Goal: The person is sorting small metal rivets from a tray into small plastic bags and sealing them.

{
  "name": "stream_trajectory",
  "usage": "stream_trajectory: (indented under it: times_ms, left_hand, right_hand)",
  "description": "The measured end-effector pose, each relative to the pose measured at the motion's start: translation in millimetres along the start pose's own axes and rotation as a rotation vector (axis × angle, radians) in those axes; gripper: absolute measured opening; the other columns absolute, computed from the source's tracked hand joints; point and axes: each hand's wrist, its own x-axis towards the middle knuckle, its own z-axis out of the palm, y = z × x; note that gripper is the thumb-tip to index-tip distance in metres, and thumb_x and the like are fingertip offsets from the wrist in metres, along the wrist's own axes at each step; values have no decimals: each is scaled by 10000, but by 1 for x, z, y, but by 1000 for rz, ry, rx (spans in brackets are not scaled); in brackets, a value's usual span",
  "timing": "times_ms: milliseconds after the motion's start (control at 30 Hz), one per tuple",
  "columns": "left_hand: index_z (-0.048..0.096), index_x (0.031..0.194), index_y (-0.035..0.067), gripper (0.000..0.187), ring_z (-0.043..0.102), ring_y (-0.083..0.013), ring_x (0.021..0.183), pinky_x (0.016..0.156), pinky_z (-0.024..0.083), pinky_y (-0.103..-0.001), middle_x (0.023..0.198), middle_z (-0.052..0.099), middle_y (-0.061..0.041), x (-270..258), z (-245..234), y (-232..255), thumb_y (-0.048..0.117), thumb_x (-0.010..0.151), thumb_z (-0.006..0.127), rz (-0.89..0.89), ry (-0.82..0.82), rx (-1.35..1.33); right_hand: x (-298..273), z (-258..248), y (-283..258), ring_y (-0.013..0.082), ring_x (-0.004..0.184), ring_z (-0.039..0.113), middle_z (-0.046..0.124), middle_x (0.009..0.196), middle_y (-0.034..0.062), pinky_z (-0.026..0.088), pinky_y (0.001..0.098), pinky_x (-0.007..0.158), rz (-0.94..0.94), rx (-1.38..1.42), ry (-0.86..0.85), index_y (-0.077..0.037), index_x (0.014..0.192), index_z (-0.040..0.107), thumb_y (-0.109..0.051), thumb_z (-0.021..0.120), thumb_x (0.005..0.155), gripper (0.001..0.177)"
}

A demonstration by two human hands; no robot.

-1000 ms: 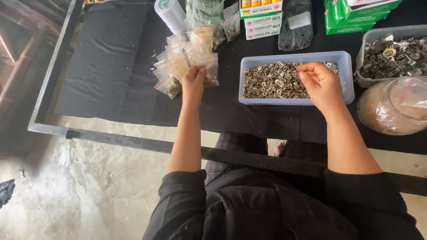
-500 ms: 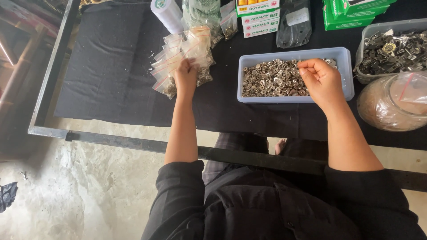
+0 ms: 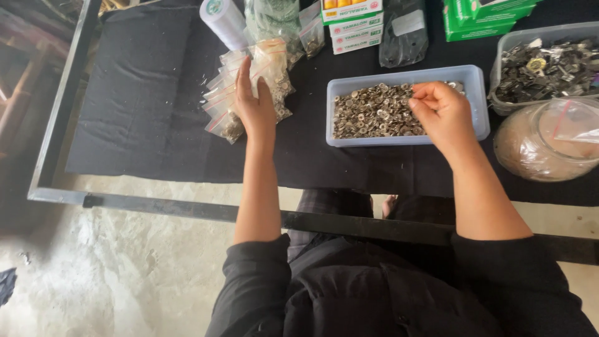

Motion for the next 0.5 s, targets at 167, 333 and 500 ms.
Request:
stream_trajectory:
  times_ms: [167,333,500]
  left_hand:
    - [346,1568,44,550,412,-327,1531,1298,351,-450,1599,429,-170,-37,87,44,67,1070,578,236,-18,-150]
    - [149,1644,82,676,139,-387,1642,1309,244,-527,1723,164,-233,-74,125,75,270,1119,530,201,-275,-142]
    - [129,1634,30,701,148,-428,1624,1332,179,-553,1709,179,-239,-84,130,61,181,1094,548,214,-251,-74]
  right_hand:
    - [3,-1,-20,287,1106,689,698,1219,167,520,388,992,-167,-133,46,-36,1038,667,-70,702,1006,58]
    - [-16,-54,-92,335,1159,649,693,1236,188,482,455,1047,-305,-359,-5,-12,1095,711,-63,697,1013,98]
    - [-54,-173,-82,430,1390,519,686,1453,209,363,508,1230,-236,-900,57,-31,1220,784,-133,818,1033,216]
